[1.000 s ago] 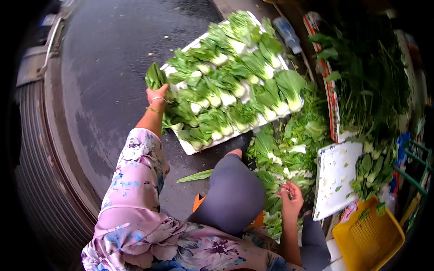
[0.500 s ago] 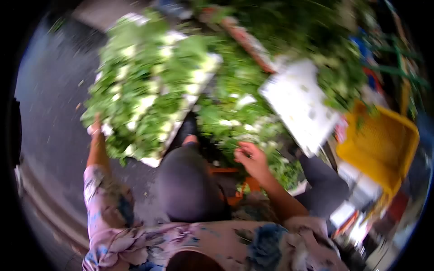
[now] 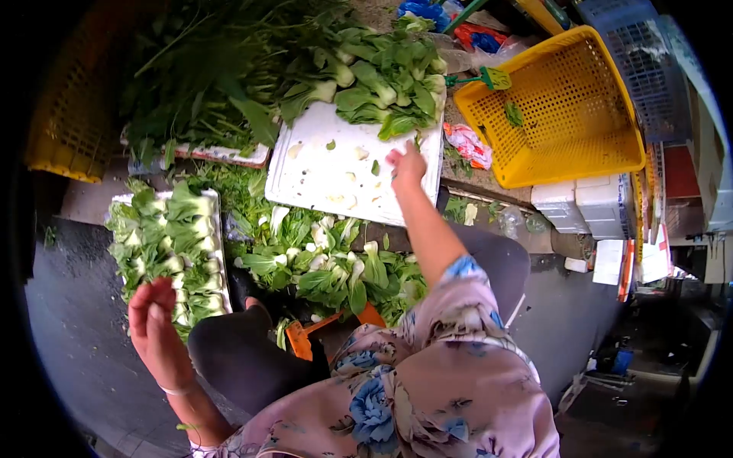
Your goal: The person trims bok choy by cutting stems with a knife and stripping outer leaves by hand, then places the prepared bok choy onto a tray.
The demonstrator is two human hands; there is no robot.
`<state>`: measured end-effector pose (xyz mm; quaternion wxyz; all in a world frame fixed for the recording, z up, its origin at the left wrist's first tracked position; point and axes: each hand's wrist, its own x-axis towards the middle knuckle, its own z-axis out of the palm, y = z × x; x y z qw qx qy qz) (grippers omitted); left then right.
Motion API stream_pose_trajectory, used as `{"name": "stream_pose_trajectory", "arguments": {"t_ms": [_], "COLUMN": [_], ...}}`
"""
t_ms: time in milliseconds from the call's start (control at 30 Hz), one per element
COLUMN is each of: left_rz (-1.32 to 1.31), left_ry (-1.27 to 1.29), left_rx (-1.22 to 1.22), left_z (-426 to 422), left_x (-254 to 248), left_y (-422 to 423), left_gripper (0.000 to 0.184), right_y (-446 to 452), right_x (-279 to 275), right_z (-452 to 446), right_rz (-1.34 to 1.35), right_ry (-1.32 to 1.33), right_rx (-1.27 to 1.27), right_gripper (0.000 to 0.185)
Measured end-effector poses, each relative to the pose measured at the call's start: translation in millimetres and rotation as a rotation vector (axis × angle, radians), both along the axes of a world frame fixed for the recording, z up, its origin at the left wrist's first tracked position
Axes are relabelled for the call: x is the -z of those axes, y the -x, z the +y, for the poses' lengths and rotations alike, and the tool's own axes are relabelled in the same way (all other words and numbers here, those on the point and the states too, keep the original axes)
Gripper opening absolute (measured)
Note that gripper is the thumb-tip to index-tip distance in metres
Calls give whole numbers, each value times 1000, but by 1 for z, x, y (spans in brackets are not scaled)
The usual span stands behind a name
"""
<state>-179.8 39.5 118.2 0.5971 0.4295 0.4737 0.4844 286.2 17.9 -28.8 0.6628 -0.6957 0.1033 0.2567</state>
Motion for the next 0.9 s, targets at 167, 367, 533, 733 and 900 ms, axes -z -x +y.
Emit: {"name": "stream_pose_trajectory", "arguments": {"t_ms": [167, 367, 533, 733, 900], "left_rz": [-264, 573, 385, 666, 876], "left_ry": [-119, -28, 106, -578, -895], "left_rx": [483, 645, 670, 566, 684], "left_z": [-21, 6, 19, 6, -2], "left_x": [-65, 79, 95, 89, 61], "left_y": [-115, -178, -211, -236, -241], "left_gripper": [32, 29, 29, 37, 67], "right_y": [-119, -159, -137, 7, 92], "right_x": [22, 25, 29, -15, -47], "right_z": [20, 25, -16, -69, -76], "right_rz": [-13, 185, 125, -300, -340], "right_ry": [-256, -217, -238, -237, -196], "right_rx": [304, 38, -25, -346, -722], "right_gripper": [47, 40, 33, 46, 45]}}
